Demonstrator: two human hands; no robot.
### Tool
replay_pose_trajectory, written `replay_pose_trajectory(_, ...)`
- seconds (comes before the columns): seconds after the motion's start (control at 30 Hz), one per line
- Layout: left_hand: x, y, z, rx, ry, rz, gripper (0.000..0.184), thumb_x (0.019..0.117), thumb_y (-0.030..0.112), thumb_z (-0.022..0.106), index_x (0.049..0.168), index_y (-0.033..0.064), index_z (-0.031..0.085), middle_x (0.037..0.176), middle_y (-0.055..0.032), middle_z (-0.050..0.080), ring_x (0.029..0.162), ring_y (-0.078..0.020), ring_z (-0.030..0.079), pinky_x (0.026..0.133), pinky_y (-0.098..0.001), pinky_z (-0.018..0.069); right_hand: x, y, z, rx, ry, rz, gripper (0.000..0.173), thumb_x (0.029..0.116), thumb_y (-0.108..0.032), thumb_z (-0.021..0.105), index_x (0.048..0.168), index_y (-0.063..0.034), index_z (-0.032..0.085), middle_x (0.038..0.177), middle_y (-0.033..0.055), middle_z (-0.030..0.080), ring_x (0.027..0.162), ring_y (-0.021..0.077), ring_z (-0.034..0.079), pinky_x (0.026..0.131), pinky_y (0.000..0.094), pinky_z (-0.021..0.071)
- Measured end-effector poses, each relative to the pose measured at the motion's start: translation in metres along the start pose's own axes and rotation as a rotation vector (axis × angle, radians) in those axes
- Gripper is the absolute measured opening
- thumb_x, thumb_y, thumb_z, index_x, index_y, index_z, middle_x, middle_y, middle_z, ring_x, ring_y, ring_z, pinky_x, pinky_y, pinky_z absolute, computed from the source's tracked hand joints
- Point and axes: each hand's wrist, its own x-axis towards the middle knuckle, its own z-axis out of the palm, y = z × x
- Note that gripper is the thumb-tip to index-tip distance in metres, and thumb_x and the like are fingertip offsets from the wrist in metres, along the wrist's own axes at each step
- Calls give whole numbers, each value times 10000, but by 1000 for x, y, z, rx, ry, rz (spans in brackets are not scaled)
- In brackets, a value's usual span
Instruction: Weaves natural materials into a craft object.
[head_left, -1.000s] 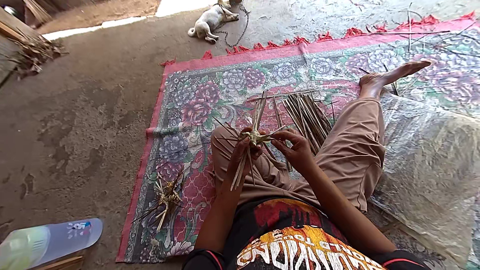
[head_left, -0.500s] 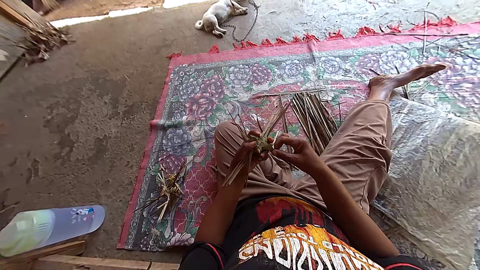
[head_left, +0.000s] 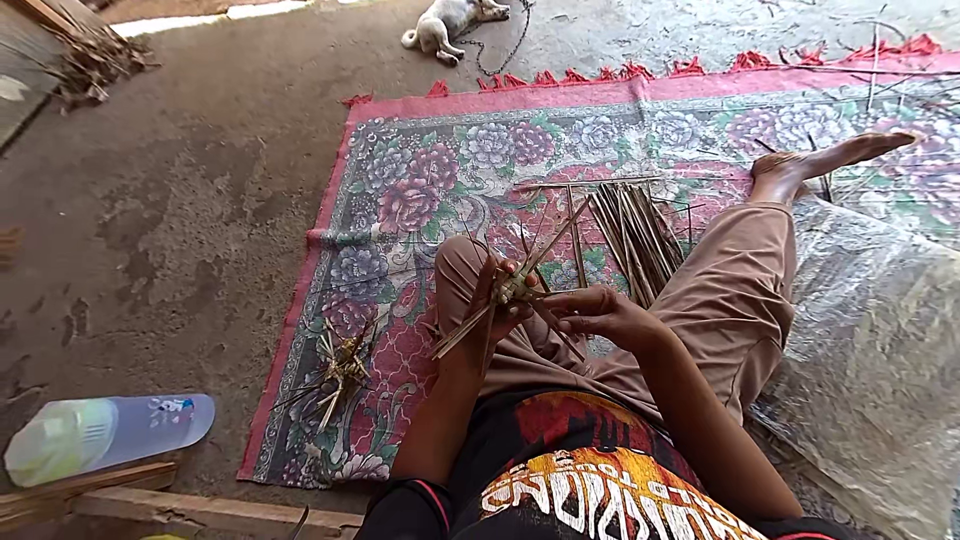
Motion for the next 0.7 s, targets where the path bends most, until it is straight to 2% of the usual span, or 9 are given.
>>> replay_pose_trajectory(0.03, 0, 3, 3, -8, -11, -15, 388, 1000, 505, 586, 974, 151, 741, 930, -77, 733, 580, -94, 623, 512, -202, 513, 0, 3, -2, 49, 44, 3, 246, 974, -192, 679, 1188, -92, 746, 1057, -40, 747, 965, 38, 676, 914, 256, 554)
replay_pose_trajectory(0.1, -1, 6, 9, -26, -64, -45, 430, 1001, 534, 565, 973, 142, 738, 911, -83, 734, 589, -108, 645, 507, -209, 523, 2, 12, -4, 128, 280, 38, 190, 982, -191, 633, 1067, -76, 758, 979, -5, 748, 918, 89, 695, 907, 314, 573)
replay_pose_trajectory(0.17, -1, 6, 15, -23, -94, -82, 475, 1002, 563, 542, 973, 133, 741, 905, -91, 738, 596, -114, 663, 503, -208, 532, 7, 13, -5, 125, 484, 72, 208, 1044, -147, 524, 1068, -57, 710, 929, 3, 712, 863, 102, 685, 861, 318, 582)
replay_pose_trajectory(0.23, -2, 4, 15, 63, -81, -96, 497, 991, 600, 532, 989, 147, 736, 934, -84, 739, 603, -94, 652, 498, -193, 513, 6, 4, -2, 102, 446, 46, 242, 1049, -180, 515, 1031, -83, 736, 933, -6, 733, 864, 96, 697, 868, 316, 589)
replay_pose_trajectory(0.3, -4, 1, 8, 225, -42, -71, 470, 980, 615, 537, 1046, 184, 714, 975, -65, 730, 651, -77, 644, 524, -185, 492, 2, -10, 6, -19, 304, -1, 210, 1020, -191, 583, 984, -93, 766, 911, -34, 747, 845, 53, 689, 839, 273, 581)
replay_pose_trajectory(0.37, -4, 1, 4, 413, 7, -29, 335, 951, 525, 656, 1109, 231, 681, 979, -33, 721, 663, -50, 637, 541, -173, 498, 3, -19, 15, -183, 238, -38, 89, 954, -112, 668, 948, -69, 746, 861, -58, 719, 784, -5, 647, 752, 201, 556)
replay_pose_trajectory(0.47, -5, 5, 1, 528, 20, -6, 226, 922, 393, 745, 1091, 253, 694, 954, -4, 716, 663, -30, 630, 571, -168, 515, 4, -12, 20, -365, 300, -119, 50, 922, -58, 706, 957, -29, 725, 901, -21, 691, 847, 17, 642, 810, 221, 557)
replay_pose_trajectory(0.53, -5, 6, 1, 550, 56, 4, 152, 941, 349, 730, 1037, 235, 700, 927, -7, 709, 652, -31, 624, 568, -168, 514, 8, -4, 23, -467, 388, -193, 60, 905, -54, 707, 955, -35, 735, 909, -1, 681, 867, 39, 633, 806, 234, 547)
replay_pose_trajectory(0.7, -5, 6, 5, 528, 97, 24, 124, 975, 309, 691, 1024, 195, 690, 954, -40, 715, 621, -35, 610, 535, -159, 493, 14, 5, 27, -572, 471, -335, 64, 896, -41, 713, 948, -30, 749, 931, 37, 656, 870, 71, 632, 805, 252, 565)
